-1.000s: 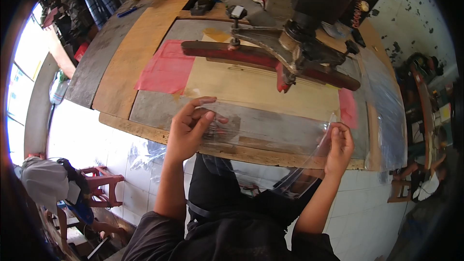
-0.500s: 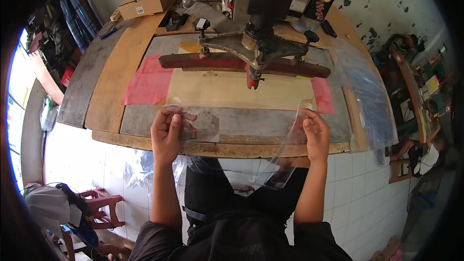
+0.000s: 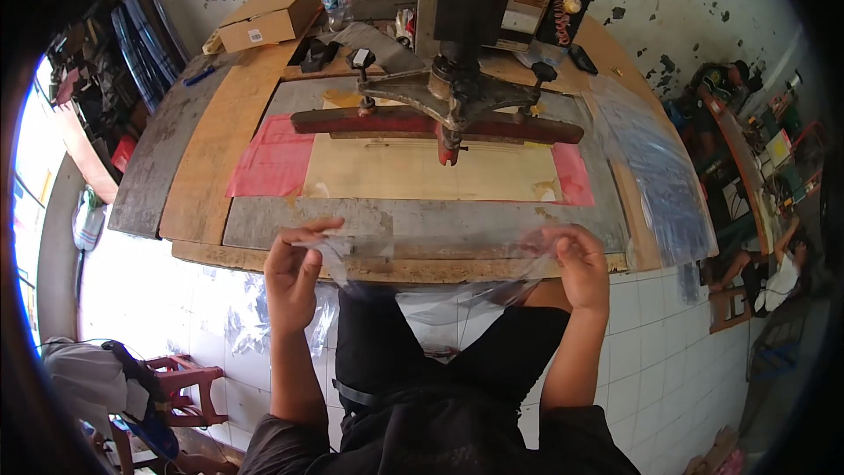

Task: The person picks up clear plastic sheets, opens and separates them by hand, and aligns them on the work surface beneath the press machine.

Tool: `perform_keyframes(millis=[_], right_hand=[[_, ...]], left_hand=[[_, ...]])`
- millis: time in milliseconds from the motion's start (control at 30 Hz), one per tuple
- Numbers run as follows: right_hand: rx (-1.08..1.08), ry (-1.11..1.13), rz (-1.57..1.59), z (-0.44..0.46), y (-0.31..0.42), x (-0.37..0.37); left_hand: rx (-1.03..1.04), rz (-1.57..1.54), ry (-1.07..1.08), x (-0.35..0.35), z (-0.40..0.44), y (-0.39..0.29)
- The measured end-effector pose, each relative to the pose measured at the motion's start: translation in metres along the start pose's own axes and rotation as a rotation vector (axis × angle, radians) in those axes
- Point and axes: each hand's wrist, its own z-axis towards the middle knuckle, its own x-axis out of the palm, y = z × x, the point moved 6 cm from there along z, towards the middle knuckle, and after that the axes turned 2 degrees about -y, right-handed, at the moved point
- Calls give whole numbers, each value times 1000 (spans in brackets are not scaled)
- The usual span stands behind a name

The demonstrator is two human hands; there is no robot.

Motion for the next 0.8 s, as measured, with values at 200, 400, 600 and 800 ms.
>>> perform_keyframes(millis=[200,400,600,800], right_hand=[[-345,62,248,-7,50,7],[-518,-58,217,-17,70,-4],[-521,-134,65,-12,70,-10],[-227,-154,-178,-16,60,-17]], left_hand=[[-117,-133,212,4,-13,5],[-228,-264,215,15,-19,4],[-419,-185,303,20,-16,-4],[-237,-290,420,29,-13,-12]])
